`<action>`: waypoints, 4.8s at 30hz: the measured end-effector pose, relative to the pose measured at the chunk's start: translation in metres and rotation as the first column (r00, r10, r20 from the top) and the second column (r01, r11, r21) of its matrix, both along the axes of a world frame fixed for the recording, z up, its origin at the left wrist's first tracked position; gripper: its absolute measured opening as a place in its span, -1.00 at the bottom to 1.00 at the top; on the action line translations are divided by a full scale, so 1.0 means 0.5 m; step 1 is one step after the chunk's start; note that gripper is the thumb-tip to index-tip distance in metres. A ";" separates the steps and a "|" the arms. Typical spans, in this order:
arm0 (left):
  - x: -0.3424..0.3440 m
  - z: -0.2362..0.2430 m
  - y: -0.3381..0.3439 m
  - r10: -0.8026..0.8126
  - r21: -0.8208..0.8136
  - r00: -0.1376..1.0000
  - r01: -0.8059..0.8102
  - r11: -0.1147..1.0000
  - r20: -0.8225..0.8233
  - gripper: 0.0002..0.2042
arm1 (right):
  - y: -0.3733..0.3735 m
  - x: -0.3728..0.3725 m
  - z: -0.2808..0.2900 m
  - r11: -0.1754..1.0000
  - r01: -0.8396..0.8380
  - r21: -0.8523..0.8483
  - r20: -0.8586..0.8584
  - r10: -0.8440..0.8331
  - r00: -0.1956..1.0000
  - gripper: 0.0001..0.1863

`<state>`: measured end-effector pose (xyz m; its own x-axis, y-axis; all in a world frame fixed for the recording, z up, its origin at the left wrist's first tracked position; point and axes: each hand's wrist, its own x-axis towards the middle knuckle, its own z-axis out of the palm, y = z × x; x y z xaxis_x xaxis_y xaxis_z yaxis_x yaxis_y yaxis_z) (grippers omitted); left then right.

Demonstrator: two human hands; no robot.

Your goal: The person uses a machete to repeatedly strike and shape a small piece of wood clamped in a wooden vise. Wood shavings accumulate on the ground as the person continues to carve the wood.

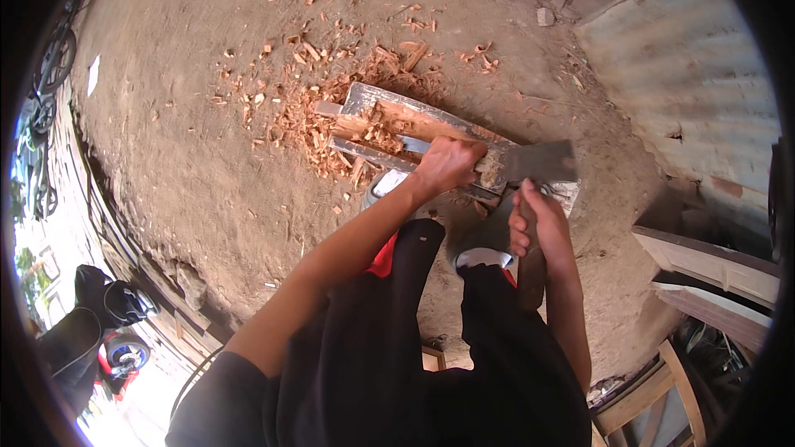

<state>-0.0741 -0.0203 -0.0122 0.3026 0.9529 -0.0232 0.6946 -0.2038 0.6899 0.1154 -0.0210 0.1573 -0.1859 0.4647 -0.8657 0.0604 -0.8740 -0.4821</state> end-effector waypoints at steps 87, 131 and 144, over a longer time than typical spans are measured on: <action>-0.041 0.009 -0.031 -0.252 -0.223 0.948 0.207 0.952 -0.193 -0.67 | -0.266 -0.126 -0.039 0.789 0.559 0.256 0.288 -0.614 0.735 -0.64; -0.075 0.094 -0.016 -0.121 -0.045 0.992 0.120 0.992 -0.034 -0.59 | -0.234 0.050 -0.008 0.754 0.063 0.654 0.200 -0.253 0.946 -0.86; -0.053 -0.014 -0.019 -0.174 -0.098 0.958 0.155 0.983 -0.228 -0.48 | -0.207 -0.045 -0.154 0.818 -0.028 0.575 0.247 -0.141 0.959 -0.77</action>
